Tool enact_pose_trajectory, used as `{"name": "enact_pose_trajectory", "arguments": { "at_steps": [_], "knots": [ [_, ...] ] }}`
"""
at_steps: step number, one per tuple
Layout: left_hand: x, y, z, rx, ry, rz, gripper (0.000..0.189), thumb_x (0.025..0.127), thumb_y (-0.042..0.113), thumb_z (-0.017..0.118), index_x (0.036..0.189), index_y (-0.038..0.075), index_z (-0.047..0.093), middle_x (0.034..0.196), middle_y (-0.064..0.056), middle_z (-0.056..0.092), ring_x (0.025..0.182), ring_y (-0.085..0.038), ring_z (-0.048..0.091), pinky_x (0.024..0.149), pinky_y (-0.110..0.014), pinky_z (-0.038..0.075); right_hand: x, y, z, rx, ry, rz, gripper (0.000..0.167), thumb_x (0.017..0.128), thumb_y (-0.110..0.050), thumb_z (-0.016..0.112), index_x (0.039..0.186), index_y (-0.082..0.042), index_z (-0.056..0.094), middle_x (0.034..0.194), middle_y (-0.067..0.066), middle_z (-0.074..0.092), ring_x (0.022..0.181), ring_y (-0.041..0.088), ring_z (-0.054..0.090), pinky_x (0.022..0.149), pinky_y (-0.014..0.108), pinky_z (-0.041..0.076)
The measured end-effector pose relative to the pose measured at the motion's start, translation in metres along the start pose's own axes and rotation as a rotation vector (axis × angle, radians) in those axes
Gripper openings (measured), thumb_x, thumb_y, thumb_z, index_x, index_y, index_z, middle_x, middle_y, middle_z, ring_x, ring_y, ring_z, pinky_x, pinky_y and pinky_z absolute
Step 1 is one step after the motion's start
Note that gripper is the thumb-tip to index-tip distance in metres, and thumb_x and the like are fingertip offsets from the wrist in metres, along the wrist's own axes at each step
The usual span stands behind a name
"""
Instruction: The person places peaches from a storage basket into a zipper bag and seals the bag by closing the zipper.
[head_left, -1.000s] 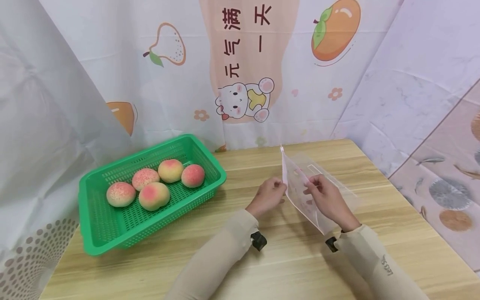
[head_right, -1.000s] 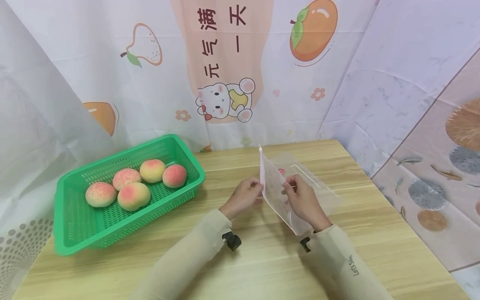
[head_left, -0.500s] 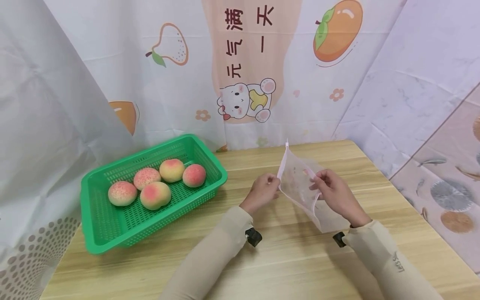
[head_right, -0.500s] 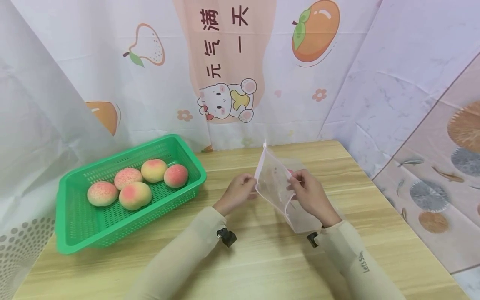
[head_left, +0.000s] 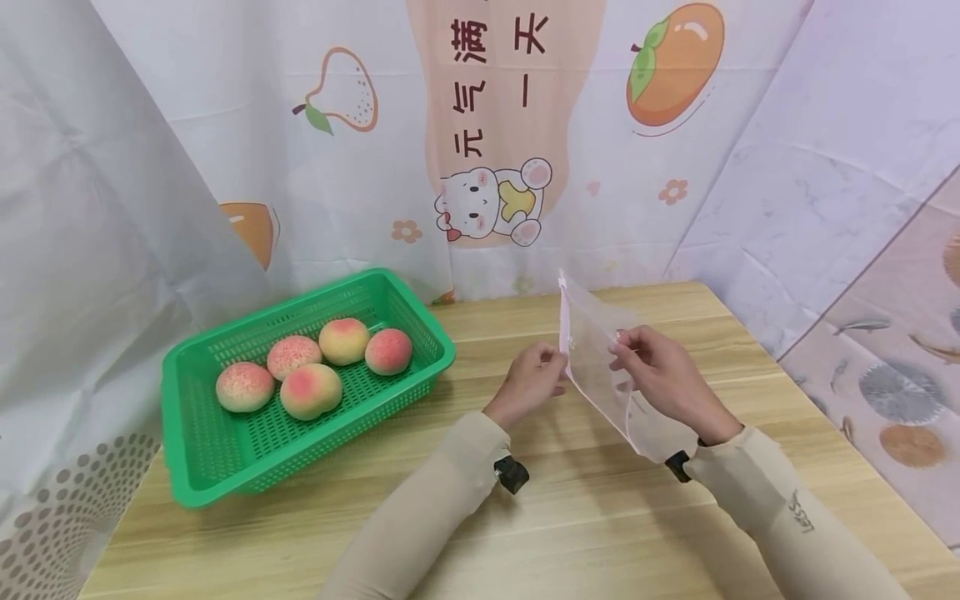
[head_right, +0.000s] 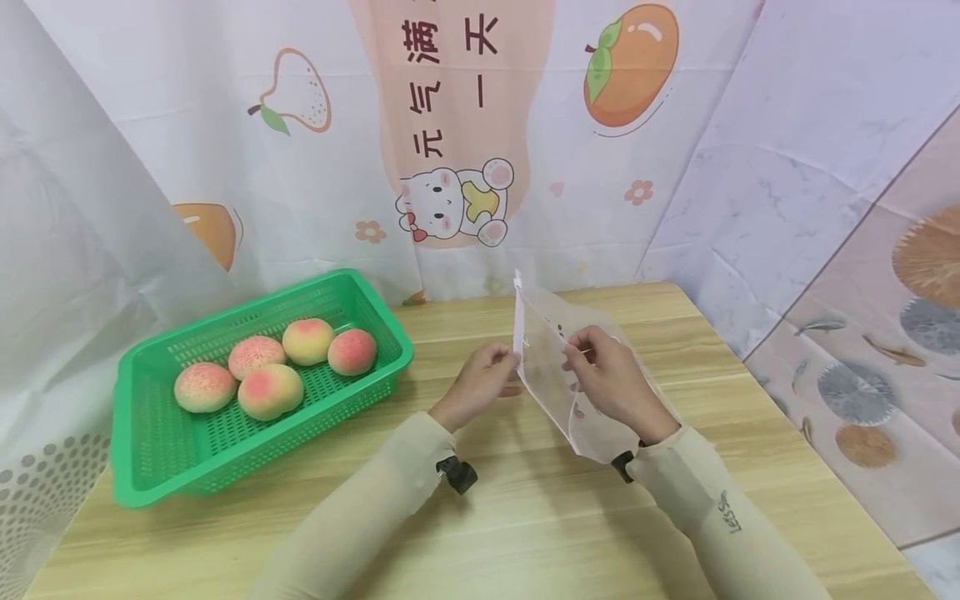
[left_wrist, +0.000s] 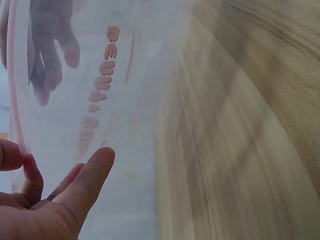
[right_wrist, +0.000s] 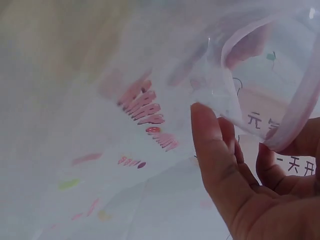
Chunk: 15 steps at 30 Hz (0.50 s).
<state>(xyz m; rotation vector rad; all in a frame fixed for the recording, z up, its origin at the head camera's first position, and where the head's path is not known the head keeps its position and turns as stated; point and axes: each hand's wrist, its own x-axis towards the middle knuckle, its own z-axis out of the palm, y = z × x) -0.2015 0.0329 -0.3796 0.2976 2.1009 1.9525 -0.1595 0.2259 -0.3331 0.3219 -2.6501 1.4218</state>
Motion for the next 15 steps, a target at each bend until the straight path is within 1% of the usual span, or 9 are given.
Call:
{"name": "enact_pose_trajectory", "arguments": {
  "at_steps": [2,6,10,12,13,15],
  "knots": [
    [0.0,-0.001,-0.001,-0.004,0.0,0.005,0.023,0.101,0.017,0.05,0.107,-0.003,0.059,0.11,-0.013,0.062,0.092,-0.02,0.067,0.08,-0.031,0.059,0.0,-0.002,0.001,0.013,-0.011,0.002,0.021,0.103,-0.012,0.055,0.107,0.008,0.056,0.099,0.022,0.067,0.081,0.024,0.07,0.063,0.031,0.06],
    [0.0,-0.004,-0.005,0.007,0.003,0.008,0.023,0.102,0.016,0.049,0.107,-0.003,0.058,0.112,-0.014,0.061,0.096,-0.022,0.067,0.082,-0.033,0.058,0.0,-0.004,0.001,0.031,-0.026,0.027,0.023,0.104,-0.015,0.054,0.108,0.008,0.054,0.1,0.021,0.067,0.074,0.02,0.07,0.063,0.031,0.06],
    [0.0,-0.005,-0.01,0.033,0.02,0.006,0.022,0.101,0.016,0.049,0.105,-0.003,0.059,0.113,-0.015,0.061,0.096,-0.024,0.068,0.078,-0.029,0.059,0.0,-0.004,-0.003,0.061,-0.034,0.057,0.024,0.105,-0.015,0.052,0.109,0.009,0.052,0.101,0.024,0.066,0.076,0.026,0.071,0.065,0.036,0.06],
    [0.0,-0.005,-0.012,0.044,0.029,0.005,0.022,0.101,0.016,0.049,0.104,-0.002,0.06,0.113,-0.015,0.061,0.095,-0.025,0.068,0.076,-0.029,0.059,0.001,-0.004,-0.007,0.071,-0.039,0.062,0.023,0.105,-0.013,0.051,0.109,0.01,0.052,0.102,0.026,0.065,0.08,0.031,0.071,0.066,0.037,0.061],
    [0.0,-0.005,-0.014,0.05,0.032,0.005,0.022,0.101,0.016,0.049,0.104,-0.002,0.06,0.114,-0.016,0.061,0.094,-0.025,0.068,0.076,-0.029,0.059,0.001,-0.004,-0.008,0.074,-0.042,0.067,0.023,0.105,-0.012,0.05,0.109,0.011,0.051,0.102,0.026,0.064,0.083,0.032,0.071,0.067,0.038,0.061],
    [0.0,-0.005,-0.016,0.061,0.039,0.005,0.022,0.1,0.017,0.048,0.104,-0.002,0.06,0.115,-0.016,0.061,0.092,-0.026,0.069,0.077,-0.03,0.059,0.003,-0.003,-0.012,0.078,-0.046,0.073,0.023,0.106,-0.012,0.049,0.11,0.011,0.05,0.106,0.028,0.063,0.086,0.028,0.07,0.067,0.037,0.061]
  ]
}}
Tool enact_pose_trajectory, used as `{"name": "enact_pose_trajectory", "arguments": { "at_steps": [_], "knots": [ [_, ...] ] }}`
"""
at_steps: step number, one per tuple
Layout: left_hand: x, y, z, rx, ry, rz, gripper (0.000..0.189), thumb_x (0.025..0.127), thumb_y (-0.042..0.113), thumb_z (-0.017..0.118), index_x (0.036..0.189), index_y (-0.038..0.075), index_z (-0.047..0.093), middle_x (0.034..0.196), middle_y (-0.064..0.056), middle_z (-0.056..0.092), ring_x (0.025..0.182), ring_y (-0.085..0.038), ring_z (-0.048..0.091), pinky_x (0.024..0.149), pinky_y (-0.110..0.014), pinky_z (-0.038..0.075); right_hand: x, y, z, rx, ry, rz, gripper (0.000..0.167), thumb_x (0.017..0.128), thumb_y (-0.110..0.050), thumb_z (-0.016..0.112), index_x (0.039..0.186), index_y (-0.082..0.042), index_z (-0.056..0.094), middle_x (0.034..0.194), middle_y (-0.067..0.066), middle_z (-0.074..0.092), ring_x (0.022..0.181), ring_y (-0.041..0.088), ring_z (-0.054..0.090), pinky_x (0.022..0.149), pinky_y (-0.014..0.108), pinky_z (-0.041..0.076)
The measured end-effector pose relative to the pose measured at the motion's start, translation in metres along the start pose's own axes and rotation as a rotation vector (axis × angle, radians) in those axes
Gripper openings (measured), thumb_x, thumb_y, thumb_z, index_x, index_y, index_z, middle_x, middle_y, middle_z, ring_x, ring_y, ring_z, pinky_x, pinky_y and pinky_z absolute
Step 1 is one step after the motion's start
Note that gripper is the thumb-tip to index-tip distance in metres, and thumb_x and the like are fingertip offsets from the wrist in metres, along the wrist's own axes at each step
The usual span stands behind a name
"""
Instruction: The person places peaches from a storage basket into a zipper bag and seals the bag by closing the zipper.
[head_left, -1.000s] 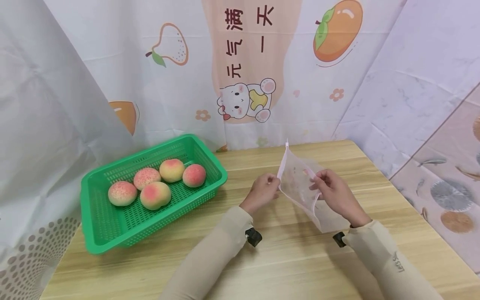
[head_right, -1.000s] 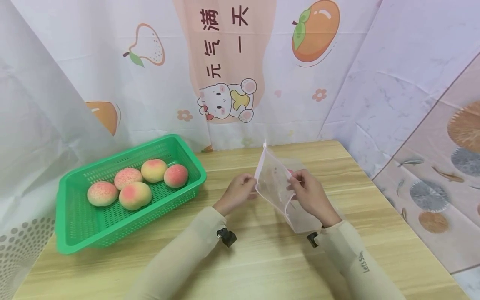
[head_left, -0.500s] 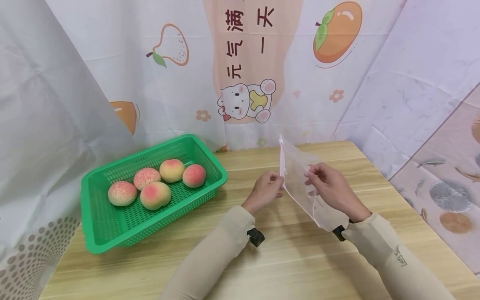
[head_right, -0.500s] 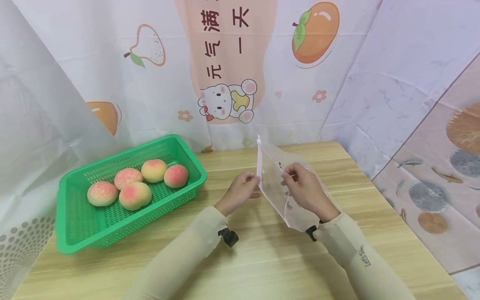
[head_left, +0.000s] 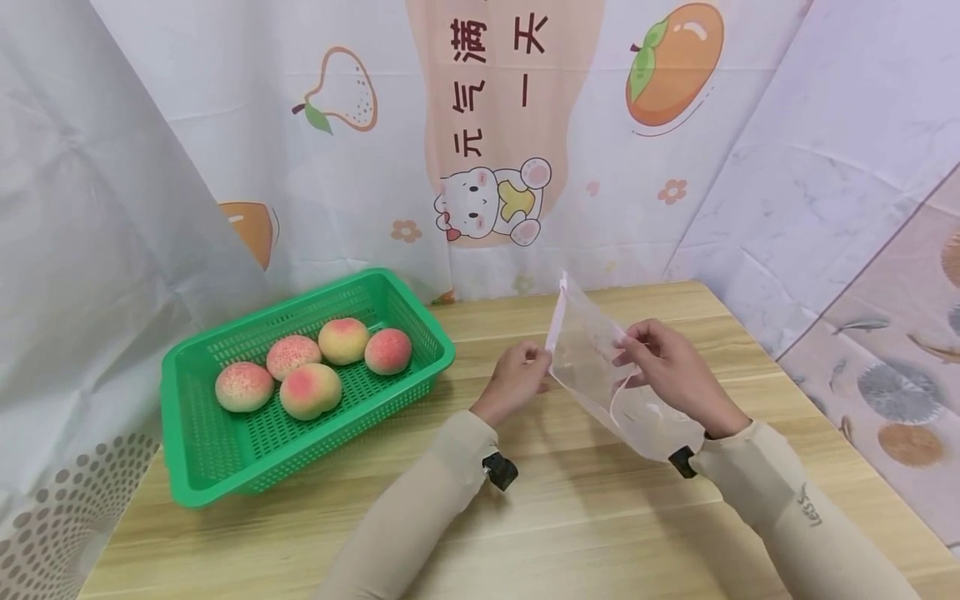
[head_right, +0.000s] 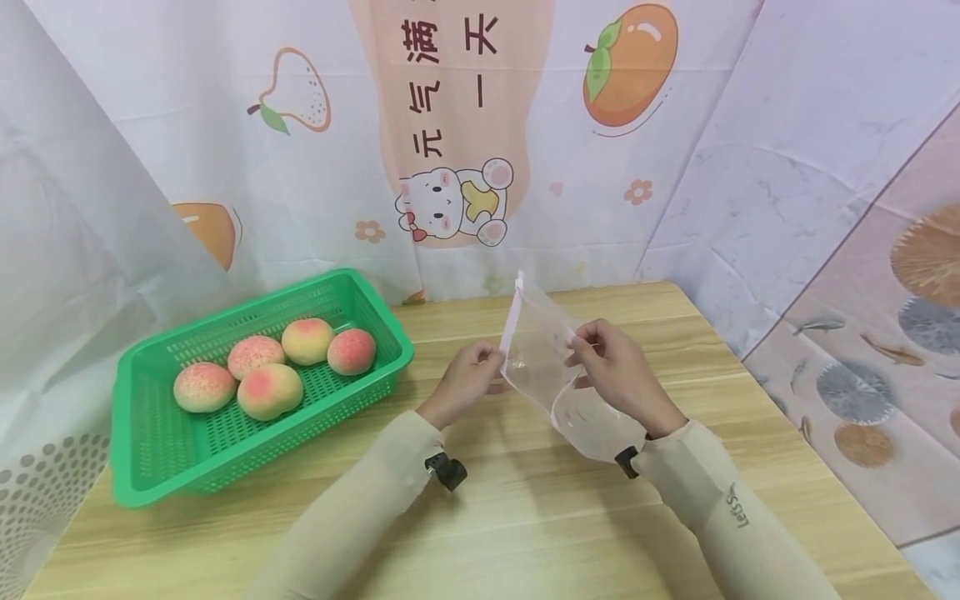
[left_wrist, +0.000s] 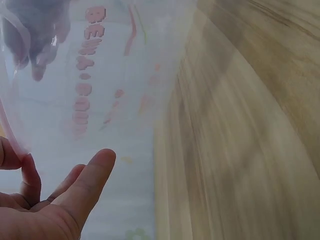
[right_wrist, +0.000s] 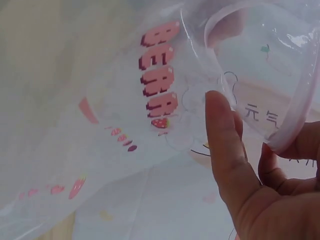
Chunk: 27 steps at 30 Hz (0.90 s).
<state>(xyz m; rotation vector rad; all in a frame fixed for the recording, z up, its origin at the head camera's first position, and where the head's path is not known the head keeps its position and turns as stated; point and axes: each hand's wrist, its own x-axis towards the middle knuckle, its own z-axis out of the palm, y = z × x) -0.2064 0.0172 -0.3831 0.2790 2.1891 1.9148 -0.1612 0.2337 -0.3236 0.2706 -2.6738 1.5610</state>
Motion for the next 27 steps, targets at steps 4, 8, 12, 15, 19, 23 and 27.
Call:
{"name": "enact_pose_trajectory", "arguments": {
  "at_steps": [4,8,12,15,19,23,27],
  "knots": [
    [-0.001,0.001,-0.006,-0.006,0.001,-0.004,0.023,0.101,0.016,0.047,0.104,-0.003,0.059,0.119,-0.018,0.061,0.094,-0.026,0.069,0.08,-0.033,0.059,0.003,0.001,-0.007,0.011,-0.009,0.018,0.026,0.107,-0.013,0.045,0.112,0.012,0.048,0.113,0.029,0.059,0.089,0.016,0.067,0.069,0.036,0.061],
    [-0.002,0.002,-0.012,-0.033,-0.003,-0.01,0.022,0.101,0.015,0.046,0.102,-0.004,0.058,0.121,-0.019,0.06,0.102,-0.032,0.069,0.083,-0.037,0.058,0.005,0.005,-0.016,0.029,-0.012,0.04,0.028,0.108,-0.014,0.042,0.114,0.013,0.046,0.116,0.027,0.057,0.089,0.011,0.066,0.071,0.035,0.061],
    [-0.004,0.002,-0.017,-0.053,-0.006,-0.017,0.022,0.101,0.015,0.047,0.101,-0.005,0.057,0.12,-0.019,0.059,0.108,-0.037,0.066,0.081,-0.036,0.059,0.006,0.009,-0.024,0.046,-0.013,0.049,0.028,0.108,-0.014,0.042,0.114,0.013,0.045,0.117,0.029,0.056,0.088,0.009,0.066,0.072,0.035,0.06],
    [-0.005,0.004,-0.021,-0.071,-0.013,-0.023,0.023,0.102,0.016,0.048,0.103,-0.005,0.056,0.121,-0.019,0.059,0.109,-0.037,0.066,0.079,-0.032,0.059,0.006,0.013,-0.028,0.047,-0.012,0.042,0.027,0.108,-0.013,0.042,0.114,0.013,0.045,0.117,0.031,0.055,0.088,0.006,0.065,0.073,0.034,0.06],
    [-0.007,0.006,-0.025,-0.099,-0.02,-0.026,0.024,0.104,0.015,0.046,0.108,-0.006,0.056,0.124,-0.02,0.06,0.111,-0.037,0.065,0.08,-0.032,0.059,0.006,0.015,-0.032,0.063,-0.013,0.037,0.026,0.108,-0.01,0.041,0.115,0.015,0.044,0.119,0.033,0.051,0.089,0.005,0.064,0.074,0.035,0.06],
    [-0.009,0.006,-0.03,-0.101,-0.017,-0.015,0.024,0.105,0.017,0.047,0.106,-0.005,0.055,0.123,-0.021,0.058,0.11,-0.035,0.065,0.083,-0.036,0.058,0.005,0.015,-0.033,0.055,-0.009,0.038,0.027,0.108,-0.011,0.04,0.115,0.015,0.044,0.12,0.033,0.051,0.09,0.003,0.063,0.074,0.035,0.06],
    [-0.011,0.005,-0.034,-0.114,-0.024,-0.011,0.024,0.106,0.02,0.048,0.099,-0.003,0.052,0.124,-0.022,0.055,0.112,-0.034,0.065,0.088,-0.041,0.057,0.005,0.015,-0.034,0.049,-0.002,0.044,0.026,0.108,-0.011,0.04,0.114,0.015,0.044,0.12,0.034,0.05,0.09,0.003,0.063,0.074,0.035,0.06]
  ]
}}
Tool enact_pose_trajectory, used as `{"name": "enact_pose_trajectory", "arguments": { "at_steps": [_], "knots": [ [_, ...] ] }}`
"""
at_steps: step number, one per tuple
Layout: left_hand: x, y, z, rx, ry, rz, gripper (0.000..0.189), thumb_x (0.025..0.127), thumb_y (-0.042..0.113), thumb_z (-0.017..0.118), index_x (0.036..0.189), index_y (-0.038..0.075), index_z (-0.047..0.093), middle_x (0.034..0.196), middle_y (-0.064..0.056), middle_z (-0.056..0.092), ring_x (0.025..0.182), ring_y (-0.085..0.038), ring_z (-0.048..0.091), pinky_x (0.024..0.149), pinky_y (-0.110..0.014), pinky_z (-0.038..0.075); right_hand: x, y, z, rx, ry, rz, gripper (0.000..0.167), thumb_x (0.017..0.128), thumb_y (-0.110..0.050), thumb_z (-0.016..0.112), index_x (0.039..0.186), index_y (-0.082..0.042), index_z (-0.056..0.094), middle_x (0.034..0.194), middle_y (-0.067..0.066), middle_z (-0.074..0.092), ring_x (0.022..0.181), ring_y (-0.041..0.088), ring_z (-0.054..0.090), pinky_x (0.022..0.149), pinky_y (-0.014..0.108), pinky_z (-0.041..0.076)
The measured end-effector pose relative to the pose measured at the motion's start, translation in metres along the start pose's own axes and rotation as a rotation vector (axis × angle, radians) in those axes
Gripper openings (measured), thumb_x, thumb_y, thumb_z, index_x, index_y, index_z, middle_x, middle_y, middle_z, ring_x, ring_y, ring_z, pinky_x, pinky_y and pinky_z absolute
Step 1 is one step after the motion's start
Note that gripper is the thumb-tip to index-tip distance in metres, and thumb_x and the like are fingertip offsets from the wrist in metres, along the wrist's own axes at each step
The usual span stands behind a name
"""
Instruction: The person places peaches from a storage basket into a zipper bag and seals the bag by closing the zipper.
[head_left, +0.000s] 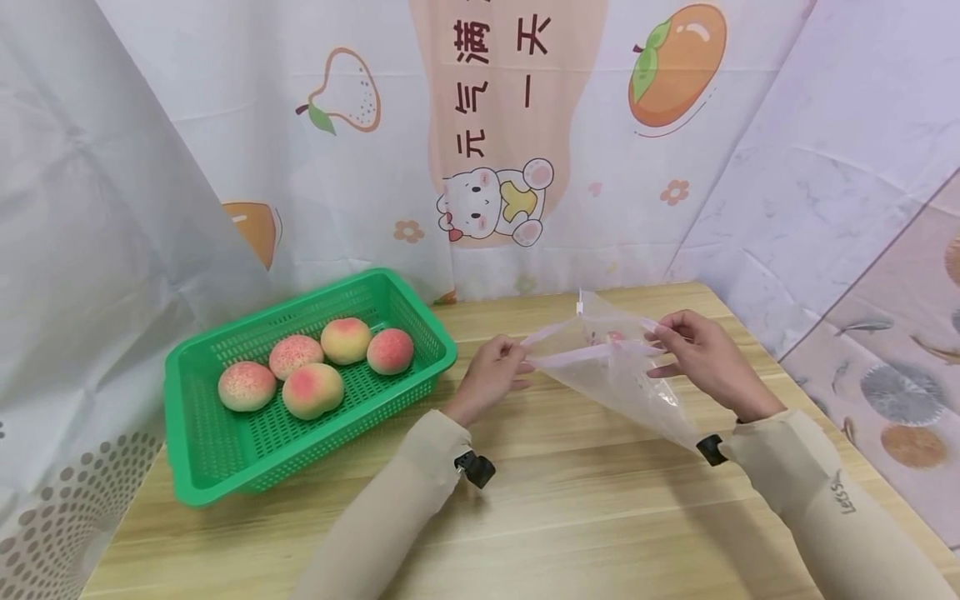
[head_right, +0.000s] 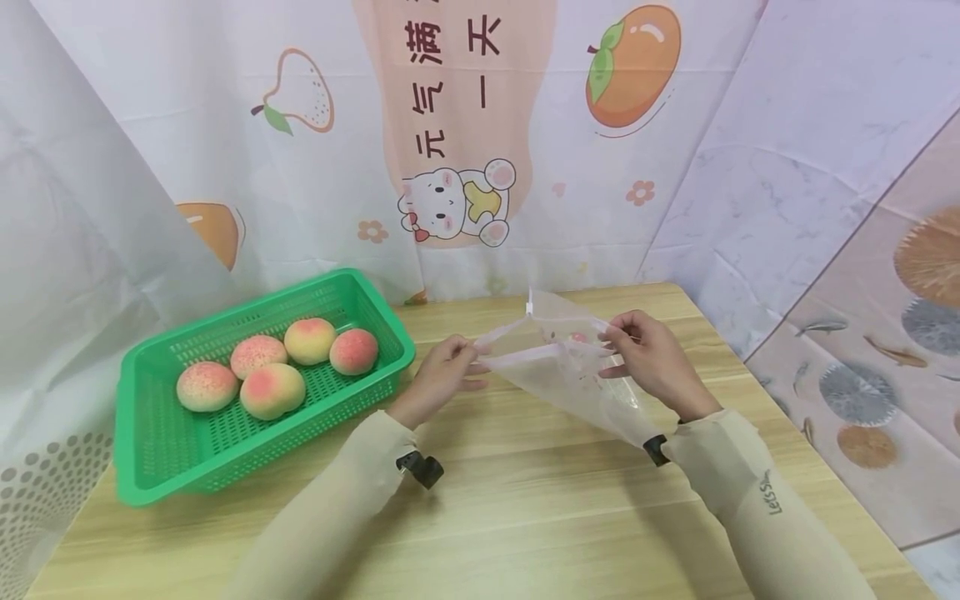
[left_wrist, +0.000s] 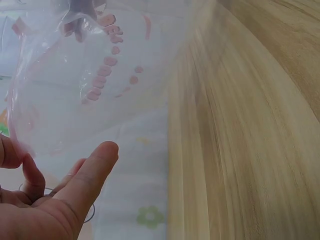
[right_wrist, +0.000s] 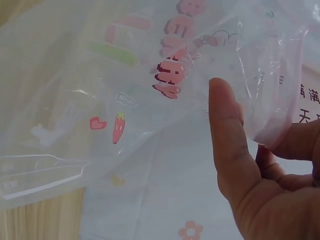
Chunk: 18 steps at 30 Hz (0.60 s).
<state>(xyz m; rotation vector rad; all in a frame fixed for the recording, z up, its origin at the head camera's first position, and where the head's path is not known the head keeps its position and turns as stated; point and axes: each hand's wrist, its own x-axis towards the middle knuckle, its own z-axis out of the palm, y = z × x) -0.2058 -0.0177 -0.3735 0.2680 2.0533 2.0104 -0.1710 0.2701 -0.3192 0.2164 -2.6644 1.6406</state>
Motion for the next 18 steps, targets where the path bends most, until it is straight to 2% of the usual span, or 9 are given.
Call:
{"name": "enact_pose_trajectory", "arguments": {
  "at_steps": [4,11,18],
  "knots": [
    [-0.0013,-0.001,-0.0026,-0.001,-0.004,0.008,0.024,0.106,0.021,0.049,0.096,-0.001,0.049,0.125,-0.024,0.055,0.114,-0.035,0.064,0.089,-0.042,0.056,-0.0007,0.0002,-0.0021,-0.009,0.016,0.005,0.025,0.108,-0.01,0.04,0.112,0.015,0.043,0.119,0.031,0.05,0.089,0.003,0.062,0.073,0.035,0.06],
    [-0.0049,-0.0029,-0.0082,0.028,-0.005,0.009,0.024,0.106,0.021,0.049,0.1,-0.002,0.051,0.12,-0.022,0.055,0.115,-0.036,0.063,0.086,-0.038,0.057,-0.0013,0.0015,-0.0046,-0.022,0.04,-0.004,0.024,0.107,-0.009,0.042,0.112,0.015,0.044,0.114,0.024,0.052,0.088,0.006,0.062,0.073,0.034,0.06],
    [-0.0044,-0.0054,-0.0074,0.037,0.001,0.013,0.021,0.105,0.018,0.05,0.095,-0.001,0.05,0.117,-0.023,0.056,0.115,-0.041,0.063,0.086,-0.042,0.057,-0.0019,0.003,-0.0071,-0.025,0.051,0.014,0.023,0.107,-0.008,0.043,0.112,0.015,0.044,0.115,0.026,0.051,0.087,0.009,0.063,0.073,0.034,0.06]
  ]
}}
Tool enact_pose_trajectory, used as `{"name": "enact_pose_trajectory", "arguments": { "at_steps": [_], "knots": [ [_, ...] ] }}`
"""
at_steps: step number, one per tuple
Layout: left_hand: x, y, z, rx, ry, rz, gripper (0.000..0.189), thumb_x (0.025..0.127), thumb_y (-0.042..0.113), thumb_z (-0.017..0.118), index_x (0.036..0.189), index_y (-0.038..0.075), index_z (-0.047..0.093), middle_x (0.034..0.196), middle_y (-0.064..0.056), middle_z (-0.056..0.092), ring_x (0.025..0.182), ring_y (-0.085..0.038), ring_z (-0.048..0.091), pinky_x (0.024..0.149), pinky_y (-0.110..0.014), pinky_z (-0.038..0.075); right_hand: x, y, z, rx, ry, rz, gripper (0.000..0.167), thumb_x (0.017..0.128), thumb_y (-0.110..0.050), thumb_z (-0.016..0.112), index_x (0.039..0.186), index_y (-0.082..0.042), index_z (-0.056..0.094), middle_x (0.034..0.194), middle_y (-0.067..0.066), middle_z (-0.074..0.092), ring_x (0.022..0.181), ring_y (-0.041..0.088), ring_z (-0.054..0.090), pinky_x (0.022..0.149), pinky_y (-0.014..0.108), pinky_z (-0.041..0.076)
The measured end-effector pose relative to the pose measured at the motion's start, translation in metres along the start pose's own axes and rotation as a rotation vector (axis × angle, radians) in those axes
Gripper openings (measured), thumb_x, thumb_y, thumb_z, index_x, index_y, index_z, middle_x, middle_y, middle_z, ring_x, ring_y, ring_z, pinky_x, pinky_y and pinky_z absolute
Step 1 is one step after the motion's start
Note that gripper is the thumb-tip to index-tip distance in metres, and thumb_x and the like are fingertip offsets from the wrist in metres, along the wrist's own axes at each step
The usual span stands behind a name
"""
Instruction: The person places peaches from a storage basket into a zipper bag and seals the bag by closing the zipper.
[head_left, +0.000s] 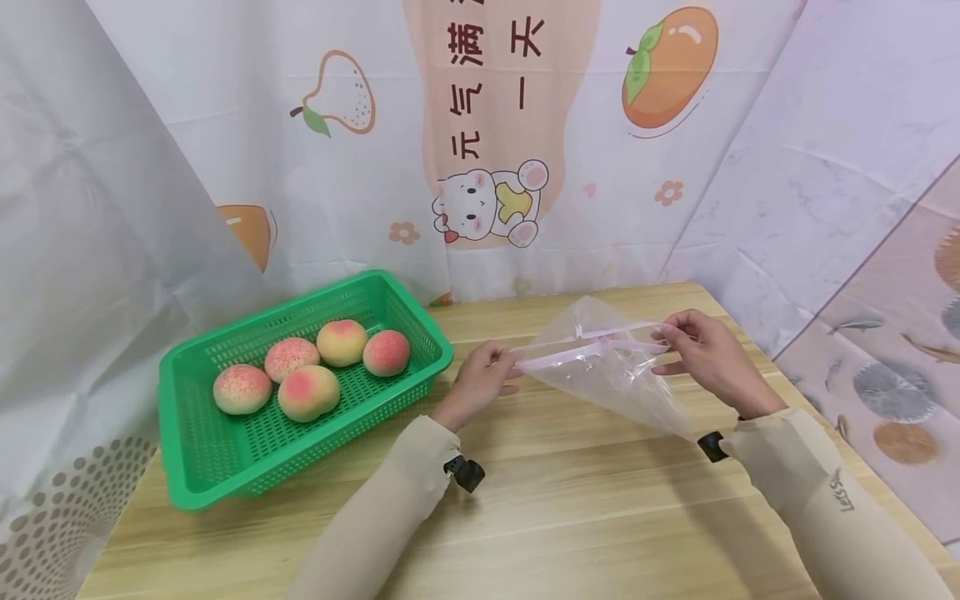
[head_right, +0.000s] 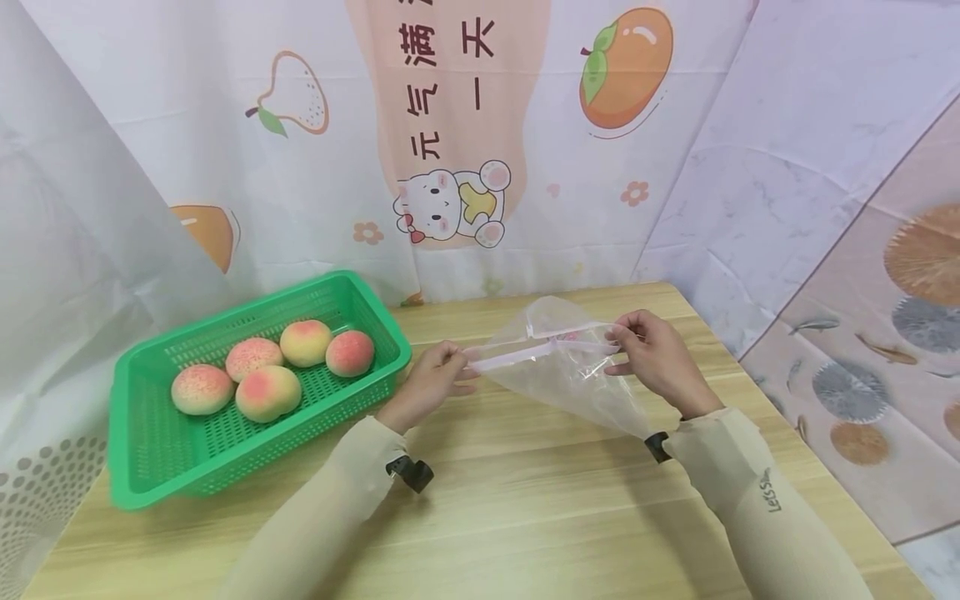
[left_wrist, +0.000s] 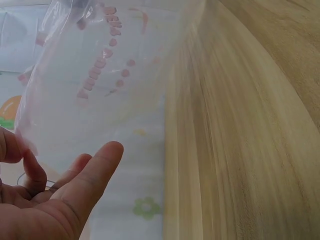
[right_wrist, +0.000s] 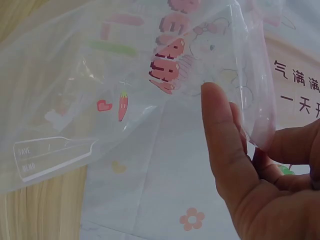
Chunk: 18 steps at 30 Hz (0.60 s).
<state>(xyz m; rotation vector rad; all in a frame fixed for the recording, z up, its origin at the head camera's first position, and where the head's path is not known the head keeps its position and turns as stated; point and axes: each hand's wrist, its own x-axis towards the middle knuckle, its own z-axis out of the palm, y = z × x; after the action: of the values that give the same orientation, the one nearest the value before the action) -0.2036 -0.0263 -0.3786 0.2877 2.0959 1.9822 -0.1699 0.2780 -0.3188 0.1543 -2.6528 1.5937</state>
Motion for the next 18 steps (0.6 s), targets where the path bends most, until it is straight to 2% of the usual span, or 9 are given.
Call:
{"name": "enact_pose_trajectory", "arguments": {
  "at_steps": [10,18],
  "knots": [
    [-0.0025,-0.0001,-0.0018,0.023,0.007,-0.003,0.023,0.105,0.019,0.052,0.093,-0.001,0.049,0.114,-0.022,0.056,0.11,-0.037,0.066,0.083,-0.039,0.058,-0.0003,0.002,-0.0002,-0.007,0.016,0.004,0.023,0.107,-0.008,0.044,0.111,0.014,0.045,0.109,0.017,0.055,0.087,0.005,0.061,0.074,0.033,0.06],
    [-0.0024,-0.0015,-0.0019,0.017,-0.004,-0.01,0.023,0.104,0.02,0.052,0.098,-0.002,0.051,0.114,-0.022,0.057,0.114,-0.04,0.063,0.085,-0.042,0.057,-0.0008,0.0016,0.0009,-0.008,0.007,0.025,0.024,0.107,-0.01,0.043,0.113,0.014,0.045,0.112,0.021,0.054,0.087,0.005,0.061,0.074,0.032,0.06]
  ]
}}
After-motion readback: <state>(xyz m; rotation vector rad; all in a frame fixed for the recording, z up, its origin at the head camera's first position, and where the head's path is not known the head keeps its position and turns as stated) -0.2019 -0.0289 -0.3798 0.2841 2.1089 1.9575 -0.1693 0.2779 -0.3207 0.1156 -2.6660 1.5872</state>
